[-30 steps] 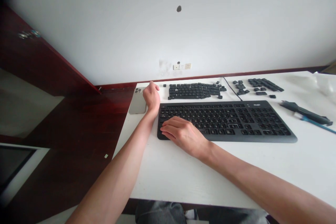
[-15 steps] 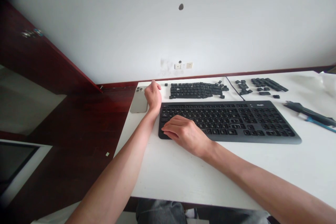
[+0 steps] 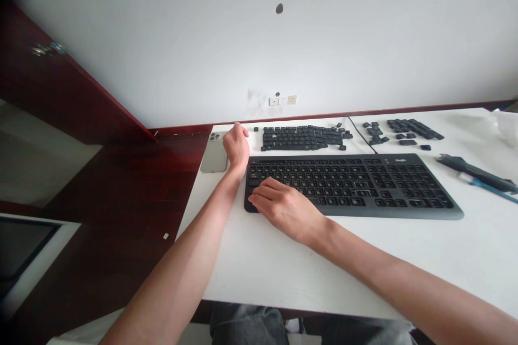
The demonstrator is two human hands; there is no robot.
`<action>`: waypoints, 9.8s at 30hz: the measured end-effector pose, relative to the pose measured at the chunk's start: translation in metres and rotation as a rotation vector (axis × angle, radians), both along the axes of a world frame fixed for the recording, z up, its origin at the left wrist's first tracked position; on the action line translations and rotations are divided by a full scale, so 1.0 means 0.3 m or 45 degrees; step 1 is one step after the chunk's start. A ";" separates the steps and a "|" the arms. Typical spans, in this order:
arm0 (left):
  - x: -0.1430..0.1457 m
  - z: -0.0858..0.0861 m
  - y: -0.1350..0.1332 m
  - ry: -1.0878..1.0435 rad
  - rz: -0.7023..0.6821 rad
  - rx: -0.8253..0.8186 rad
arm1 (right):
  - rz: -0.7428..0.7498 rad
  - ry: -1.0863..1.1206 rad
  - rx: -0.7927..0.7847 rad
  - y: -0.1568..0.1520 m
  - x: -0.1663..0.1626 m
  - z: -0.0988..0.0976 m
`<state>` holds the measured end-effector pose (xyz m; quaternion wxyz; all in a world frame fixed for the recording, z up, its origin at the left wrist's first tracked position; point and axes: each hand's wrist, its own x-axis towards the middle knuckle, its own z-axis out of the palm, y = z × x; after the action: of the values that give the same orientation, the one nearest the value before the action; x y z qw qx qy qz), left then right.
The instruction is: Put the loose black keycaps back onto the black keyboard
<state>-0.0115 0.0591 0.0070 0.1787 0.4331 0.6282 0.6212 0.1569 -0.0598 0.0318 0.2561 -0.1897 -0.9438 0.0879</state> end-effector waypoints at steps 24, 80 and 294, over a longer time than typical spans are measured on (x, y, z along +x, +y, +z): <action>-0.001 -0.004 0.003 0.043 -0.003 0.000 | -0.165 -0.246 0.453 -0.080 -0.034 0.001; -0.012 -0.012 0.018 0.175 -0.109 -0.193 | -0.298 -0.205 -0.176 0.513 0.032 0.083; -0.026 -0.005 -0.030 -0.013 -0.440 -0.076 | -0.149 0.191 -0.314 0.073 0.110 -0.004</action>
<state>-0.0193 0.0502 0.0054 0.2987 0.5258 0.5617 0.5645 0.1898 -0.0378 0.0305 0.3053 -0.2672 -0.8914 0.2019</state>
